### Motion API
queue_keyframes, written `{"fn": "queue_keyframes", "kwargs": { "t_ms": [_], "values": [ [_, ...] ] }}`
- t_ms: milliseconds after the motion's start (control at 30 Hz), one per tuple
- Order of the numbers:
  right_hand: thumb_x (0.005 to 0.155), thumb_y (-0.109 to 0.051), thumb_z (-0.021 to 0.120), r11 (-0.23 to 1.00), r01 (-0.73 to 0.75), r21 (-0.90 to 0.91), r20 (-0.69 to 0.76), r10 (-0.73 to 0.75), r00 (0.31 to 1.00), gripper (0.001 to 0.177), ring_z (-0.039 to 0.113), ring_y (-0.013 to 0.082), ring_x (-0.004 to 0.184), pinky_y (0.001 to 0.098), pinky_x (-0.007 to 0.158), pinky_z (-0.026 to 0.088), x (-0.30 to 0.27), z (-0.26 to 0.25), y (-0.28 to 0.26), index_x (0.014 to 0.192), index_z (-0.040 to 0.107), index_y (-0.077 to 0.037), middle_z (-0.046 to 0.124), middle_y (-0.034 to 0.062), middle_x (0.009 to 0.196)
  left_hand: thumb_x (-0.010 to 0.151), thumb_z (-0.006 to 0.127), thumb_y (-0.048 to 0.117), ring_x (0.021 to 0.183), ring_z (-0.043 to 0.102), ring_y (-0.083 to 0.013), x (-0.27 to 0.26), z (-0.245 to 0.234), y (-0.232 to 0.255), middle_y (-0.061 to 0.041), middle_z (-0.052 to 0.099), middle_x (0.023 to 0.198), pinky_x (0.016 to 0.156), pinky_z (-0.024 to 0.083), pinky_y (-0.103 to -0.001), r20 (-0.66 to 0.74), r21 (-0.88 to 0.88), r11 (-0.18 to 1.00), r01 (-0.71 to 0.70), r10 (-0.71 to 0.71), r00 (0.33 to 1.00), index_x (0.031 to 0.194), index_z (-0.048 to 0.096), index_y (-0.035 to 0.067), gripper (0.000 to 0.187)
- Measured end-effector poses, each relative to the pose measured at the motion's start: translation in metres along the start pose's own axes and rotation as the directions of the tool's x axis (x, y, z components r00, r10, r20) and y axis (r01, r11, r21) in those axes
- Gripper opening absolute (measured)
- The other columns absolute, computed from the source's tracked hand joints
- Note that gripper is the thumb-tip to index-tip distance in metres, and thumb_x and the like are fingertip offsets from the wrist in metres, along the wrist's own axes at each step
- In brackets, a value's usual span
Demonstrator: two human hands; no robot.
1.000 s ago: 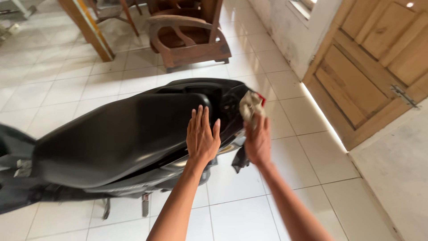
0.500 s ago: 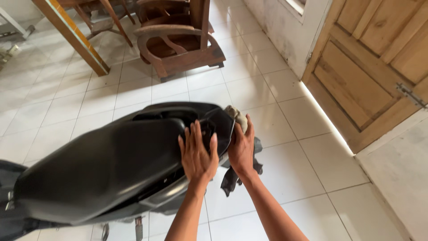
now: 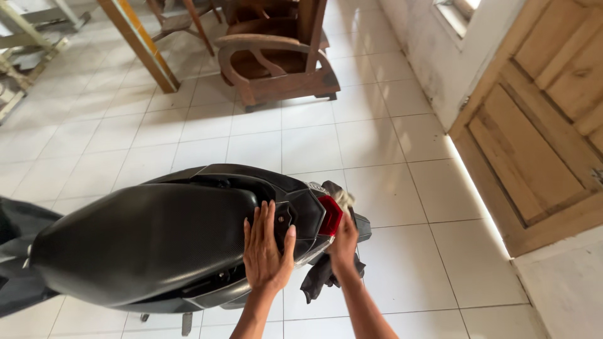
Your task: The person wipes the exterior of a black scooter with a cloth, cleaning the seat, rear body panels, tail light, handlebars, dashboard, and rear wheel area. The person moves around the scooter to reach different sides and components.
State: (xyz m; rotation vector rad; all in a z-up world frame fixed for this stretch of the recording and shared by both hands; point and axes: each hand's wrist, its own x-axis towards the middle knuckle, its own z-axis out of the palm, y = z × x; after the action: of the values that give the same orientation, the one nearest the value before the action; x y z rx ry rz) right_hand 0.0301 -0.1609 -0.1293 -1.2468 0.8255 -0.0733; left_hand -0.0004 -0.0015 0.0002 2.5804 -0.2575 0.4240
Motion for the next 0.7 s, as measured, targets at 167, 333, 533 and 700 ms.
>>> {"fn": "queue_keyframes", "kwargs": {
  "t_ms": [167,333,533,700],
  "values": [
    [0.086,-0.043,0.073,0.450,0.850,-0.273,0.361,-0.771,0.524,0.079,0.037,0.0357,0.142,0.0552,0.119,0.023,0.030,0.000,0.031,0.147,0.043,-0.004,0.046,0.0203,0.149,0.102,0.032,0.057,0.155,0.017,-0.0346,0.012,-0.003,0.018,-0.019,0.025,0.167,0.126,0.007,-0.051,-0.021,-0.129,0.985,0.113,-0.117,0.993,0.160,0.024,0.003,0.080],
    [0.087,-0.044,0.074,0.108,0.925,-0.364,0.638,-0.695,0.332,0.069,0.024,0.0381,0.151,0.0553,0.125,0.008,0.059,-0.008,0.016,0.144,0.052,-0.011,0.047,0.0180,0.151,0.104,0.038,0.052,0.157,0.014,-0.0375,0.062,0.008,0.044,-0.022,0.024,0.167,0.127,0.006,-0.053,-0.152,-0.054,0.996,0.069,-0.076,0.986,0.157,0.028,-0.002,0.077],
    [0.083,-0.038,0.071,0.170,0.956,-0.239,0.721,-0.628,0.292,0.050,0.037,0.0360,0.144,0.0519,0.123,0.021,0.080,0.015,-0.028,0.128,0.063,-0.018,0.059,0.0058,0.137,0.104,0.042,0.049,0.156,0.010,-0.0393,0.116,0.022,0.036,-0.024,0.023,0.165,0.126,0.005,-0.053,-0.083,0.114,0.985,0.126,-0.116,0.990,0.154,0.034,-0.004,0.073],
    [0.081,-0.030,0.070,-0.042,0.980,-0.193,0.874,-0.461,0.152,0.041,0.055,0.0368,0.115,0.0486,0.099,0.045,0.103,0.039,-0.071,0.118,0.070,-0.014,0.067,0.0083,0.128,0.103,0.035,0.056,0.156,0.002,-0.0371,0.124,0.038,0.024,-0.022,0.012,0.167,0.125,0.002,-0.051,0.015,0.163,0.933,0.321,-0.328,0.945,0.155,0.028,-0.002,0.078]
  ]
}}
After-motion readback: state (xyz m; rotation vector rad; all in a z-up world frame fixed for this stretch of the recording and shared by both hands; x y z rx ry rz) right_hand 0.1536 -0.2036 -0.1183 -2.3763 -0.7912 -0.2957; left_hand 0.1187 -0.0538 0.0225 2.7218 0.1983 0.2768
